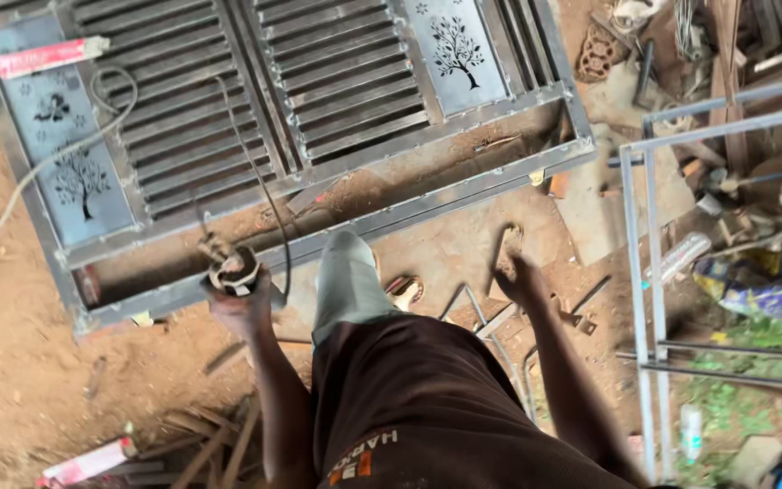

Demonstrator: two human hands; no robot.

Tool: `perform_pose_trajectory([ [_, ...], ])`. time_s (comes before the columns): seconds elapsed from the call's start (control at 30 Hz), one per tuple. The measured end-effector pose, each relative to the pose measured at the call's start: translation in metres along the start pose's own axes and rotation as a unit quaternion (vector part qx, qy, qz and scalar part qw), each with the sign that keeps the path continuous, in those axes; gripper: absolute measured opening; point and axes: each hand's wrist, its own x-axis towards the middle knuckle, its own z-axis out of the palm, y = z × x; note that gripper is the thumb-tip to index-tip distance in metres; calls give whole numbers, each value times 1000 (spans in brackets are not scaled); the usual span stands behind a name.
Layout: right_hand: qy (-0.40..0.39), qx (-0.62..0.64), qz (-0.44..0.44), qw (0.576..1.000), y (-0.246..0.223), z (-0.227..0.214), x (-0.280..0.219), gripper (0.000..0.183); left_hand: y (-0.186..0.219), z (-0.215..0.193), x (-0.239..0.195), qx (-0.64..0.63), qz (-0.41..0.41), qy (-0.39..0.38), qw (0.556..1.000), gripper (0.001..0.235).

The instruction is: The person welds a metal gate using a welding torch, creating sparks and smoke. The person moves along the gate to weld different sections, including the frame and decorative panels.

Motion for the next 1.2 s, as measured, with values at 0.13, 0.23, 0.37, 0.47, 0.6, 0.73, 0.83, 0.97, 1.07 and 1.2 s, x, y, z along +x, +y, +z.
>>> perform_pose_trajectory([
  [0.13,-213,-12,161,964,105,56,-62,67,46,-12,9,-4,96,-55,994,75],
  [0.23,-206,85,187,957,103,72,-83,70,98,2,18,84,-44,-237,967,80],
  [0.37,-197,112,90,970,42,66,-45,70,169,45,8,-51,124,-324,936,51],
  [0.47,-155,384,-29,910,-15,60,-6,74,208,82,-12,-44,98,-426,899,60],
  [0.6,-164,644,-107,739,-85,62,48,67,238,130,-33,-144,189,-396,887,71],
  [0.73,-116,739,-53,661,-112,51,92,60,254,178,-36,-95,122,-486,860,73],
  [0.83,-106,739,27,665,-106,34,116,54,260,211,-36,-102,106,-478,866,68],
  [0.97,-114,729,43,674,-86,25,151,49,263,252,-51,-103,65,-501,857,67],
  [1.07,-98,723,67,681,-77,28,183,45,261,275,-59,-125,59,-536,833,77],
  [1.2,-51,702,76,706,-55,26,214,42,263,301,-71,-164,83,-554,812,87],
])
